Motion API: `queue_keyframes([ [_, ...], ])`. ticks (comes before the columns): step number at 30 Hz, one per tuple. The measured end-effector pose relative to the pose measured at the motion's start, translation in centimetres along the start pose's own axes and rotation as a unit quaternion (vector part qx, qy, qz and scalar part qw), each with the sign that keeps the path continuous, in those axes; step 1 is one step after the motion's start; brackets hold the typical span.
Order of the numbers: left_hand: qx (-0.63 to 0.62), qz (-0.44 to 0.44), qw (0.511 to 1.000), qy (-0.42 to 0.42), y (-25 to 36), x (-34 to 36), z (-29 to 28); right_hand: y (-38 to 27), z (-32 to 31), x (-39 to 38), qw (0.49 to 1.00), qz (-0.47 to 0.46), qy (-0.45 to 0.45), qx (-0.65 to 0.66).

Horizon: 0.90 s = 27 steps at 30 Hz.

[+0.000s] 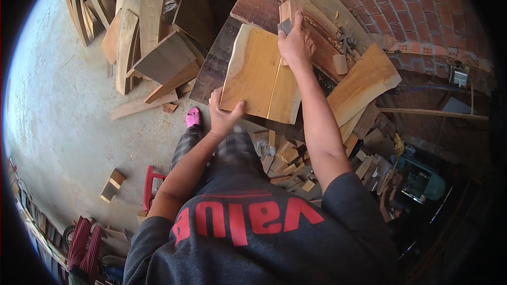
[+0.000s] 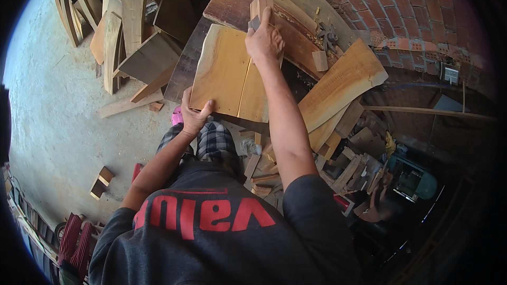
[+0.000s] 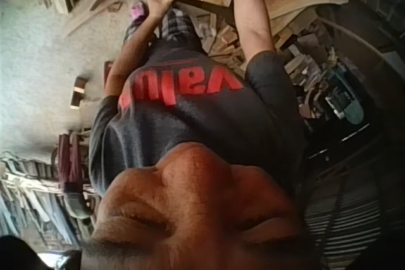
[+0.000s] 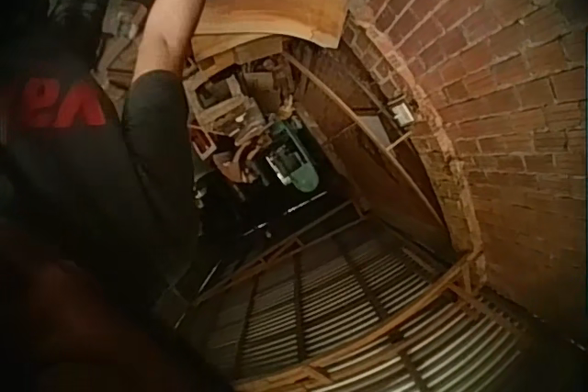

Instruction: The recorder sands a wooden block with a sanding tool and then uses a hand saw to cut a line on a wooden board.

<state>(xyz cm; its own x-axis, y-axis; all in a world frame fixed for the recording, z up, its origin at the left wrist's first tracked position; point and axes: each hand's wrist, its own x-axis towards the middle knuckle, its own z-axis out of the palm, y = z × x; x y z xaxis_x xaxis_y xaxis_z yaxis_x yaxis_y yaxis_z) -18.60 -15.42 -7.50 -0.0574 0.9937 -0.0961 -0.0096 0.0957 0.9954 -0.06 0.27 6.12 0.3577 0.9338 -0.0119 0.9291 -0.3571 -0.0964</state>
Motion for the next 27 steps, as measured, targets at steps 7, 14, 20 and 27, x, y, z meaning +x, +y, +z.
queue_keyframes([
  [7,-0.002,0.003,1.000,-0.009,0.8,0.4,-0.1,0.1,-0.7,-18.1,0.996,0.010,-0.086,-0.028],
  [14,0.032,0.009,0.999,-0.012,0.2,0.2,-0.1,-0.1,0.0,-3.2,1.000,0.015,-0.005,-0.013],
  [20,0.005,-0.009,1.000,-0.015,0.4,0.3,-0.1,1.0,0.1,-9.6,0.999,-0.019,0.031,-0.019],
  [27,0.083,0.034,0.996,-0.022,0.8,0.7,-0.6,0.5,-0.8,-16.9,0.998,-0.009,-0.057,-0.033],
])
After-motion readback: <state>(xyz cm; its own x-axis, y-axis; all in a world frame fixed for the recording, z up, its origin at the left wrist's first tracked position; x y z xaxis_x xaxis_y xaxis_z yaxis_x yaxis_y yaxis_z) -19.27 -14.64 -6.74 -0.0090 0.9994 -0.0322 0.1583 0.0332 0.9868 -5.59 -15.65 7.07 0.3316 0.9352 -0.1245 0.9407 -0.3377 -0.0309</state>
